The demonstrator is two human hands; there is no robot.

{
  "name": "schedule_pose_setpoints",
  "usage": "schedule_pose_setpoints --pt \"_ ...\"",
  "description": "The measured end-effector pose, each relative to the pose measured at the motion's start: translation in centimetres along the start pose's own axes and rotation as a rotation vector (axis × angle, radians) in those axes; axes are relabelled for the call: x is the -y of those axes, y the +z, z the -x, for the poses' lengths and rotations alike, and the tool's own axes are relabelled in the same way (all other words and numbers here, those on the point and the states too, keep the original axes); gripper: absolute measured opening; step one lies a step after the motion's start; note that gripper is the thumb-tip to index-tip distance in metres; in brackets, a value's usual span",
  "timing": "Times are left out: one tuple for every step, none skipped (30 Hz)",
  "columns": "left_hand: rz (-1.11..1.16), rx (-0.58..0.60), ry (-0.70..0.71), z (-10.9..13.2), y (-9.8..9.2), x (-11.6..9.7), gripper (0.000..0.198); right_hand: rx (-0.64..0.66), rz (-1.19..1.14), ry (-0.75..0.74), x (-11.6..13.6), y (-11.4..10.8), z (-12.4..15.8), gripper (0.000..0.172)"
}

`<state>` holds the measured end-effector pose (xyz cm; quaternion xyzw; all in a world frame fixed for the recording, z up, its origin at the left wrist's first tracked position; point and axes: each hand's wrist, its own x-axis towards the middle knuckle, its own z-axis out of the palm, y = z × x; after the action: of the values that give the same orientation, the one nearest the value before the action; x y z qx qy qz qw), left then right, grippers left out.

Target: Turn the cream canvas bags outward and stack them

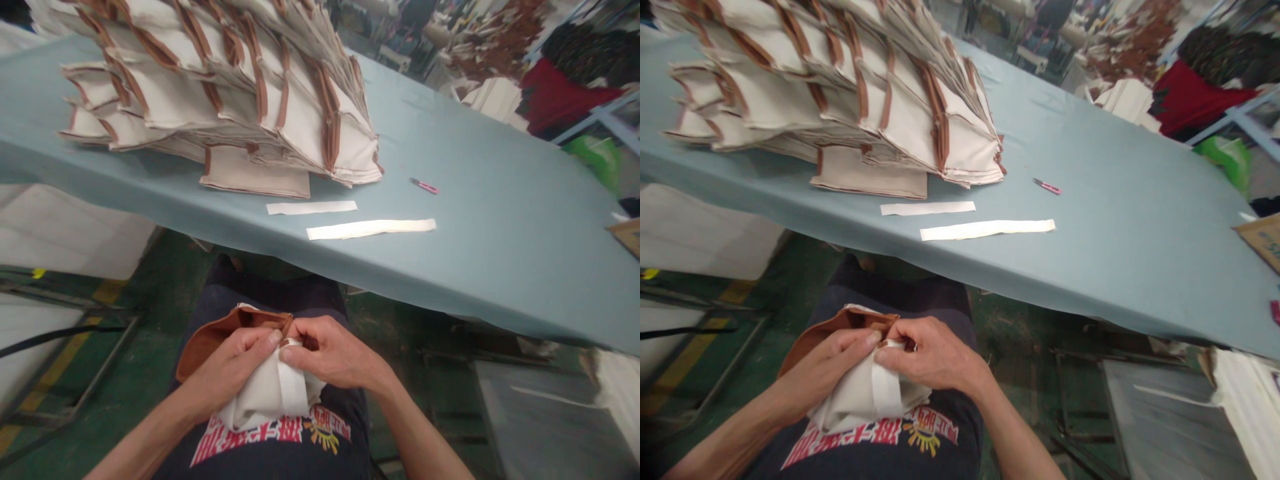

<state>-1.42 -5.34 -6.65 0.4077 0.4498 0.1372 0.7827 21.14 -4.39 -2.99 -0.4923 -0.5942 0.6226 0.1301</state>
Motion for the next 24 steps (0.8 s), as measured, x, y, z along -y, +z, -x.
schedule_pose_setpoints --pt "-0.013 0.012 0.006 0.1 0.0 -0.3 0.089 0.000 0.005 -0.002 0.1 0.0 0.1 0.025" --pt "-0.026 0.024 0.015 0.3 0.0 -0.6 0.089 0.000 0.012 -0.003 0.2 -0.1 0.2 0.024" --pt "-0.039 0.034 0.024 0.4 0.0 -0.8 0.089 0.002 0.020 -0.003 0.4 -0.1 0.4 0.023" --pt "-0.052 0.045 0.033 0.5 0.0 -1.1 0.088 0.004 0.031 -0.002 0.5 -0.1 0.5 0.022" --pt "-0.066 0.057 0.040 0.7 0.0 -1.3 0.087 0.005 0.043 -0.001 0.7 -0.2 0.6 0.021" --pt "-0.079 0.067 0.046 0.8 0.0 -1.5 0.086 0.007 0.058 0.000 0.8 -0.2 0.8 0.021" --pt "-0.091 0.077 0.050 0.9 0.1 -1.6 0.084 0.009 0.074 0.001 0.9 -0.2 0.9 0.021" --pt "-0.104 0.088 0.052 1.0 0.1 -1.7 0.083 0.010 0.091 0.001 1.0 -0.2 1.0 0.021" --pt "-0.116 0.100 0.054 1.1 0.1 -1.7 0.082 0.011 0.109 -0.001 1.1 -0.1 1.0 0.022" --pt "-0.127 0.112 0.055 1.1 0.1 -1.7 0.081 0.009 0.127 -0.003 1.1 -0.1 1.1 0.023" --pt "-0.137 0.125 0.056 1.2 0.0 -1.7 0.081 0.006 0.147 -0.008 1.2 0.0 1.2 0.025" --pt "-0.144 0.136 0.055 1.3 0.0 -1.8 0.082 0.002 0.167 -0.014 1.3 0.1 1.3 0.025" --pt "-0.153 0.145 0.053 1.4 -0.1 -1.8 0.082 -0.002 0.187 -0.021 1.4 0.1 1.4 0.026" --pt "-0.164 0.150 0.052 1.5 -0.1 -1.9 0.082 -0.008 0.205 -0.030 1.5 0.2 1.5 0.026" --pt "-0.180 0.151 0.053 1.7 -0.1 -2.1 0.080 -0.014 0.220 -0.039 1.6 0.2 1.6 0.026" --pt "-0.198 0.146 0.057 1.9 0.0 -2.4 0.079 -0.020 0.230 -0.051 1.8 0.2 1.7 0.026" --pt "-0.221 0.139 0.063 2.2 0.0 -2.7 0.077 -0.025 0.237 -0.065 2.0 0.2 1.8 0.026" --pt "-0.242 0.130 0.069 2.4 0.1 -3.0 0.077 -0.029 0.241 -0.078 2.2 0.2 1.9 0.026" --pt "-0.261 0.124 0.072 2.6 0.3 -3.4 0.077 -0.030 0.243 -0.090 2.4 0.2 2.0 0.026" --pt "-0.273 0.119 0.073 2.9 0.4 -3.8 0.077 -0.029 0.244 -0.098 2.5 0.2 2.2 0.027" --pt "-0.283 0.121 0.071 3.0 0.5 -4.1 0.077 -0.024 0.247 -0.102 2.7 0.2 2.3 0.028" --pt "-0.289 0.129 0.069 3.2 0.7 -4.3 0.078 -0.020 0.252 -0.102 2.8 0.2 2.4 0.028" --pt "-0.291 0.139 0.070 3.3 0.7 -4.5 0.079 -0.017 0.262 -0.100 2.9 0.1 2.5 0.028" --pt "-0.290 0.147 0.075 3.4 0.8 -4.6 0.080 -0.014 0.274 -0.097 3.0 0.1 2.5 0.027"
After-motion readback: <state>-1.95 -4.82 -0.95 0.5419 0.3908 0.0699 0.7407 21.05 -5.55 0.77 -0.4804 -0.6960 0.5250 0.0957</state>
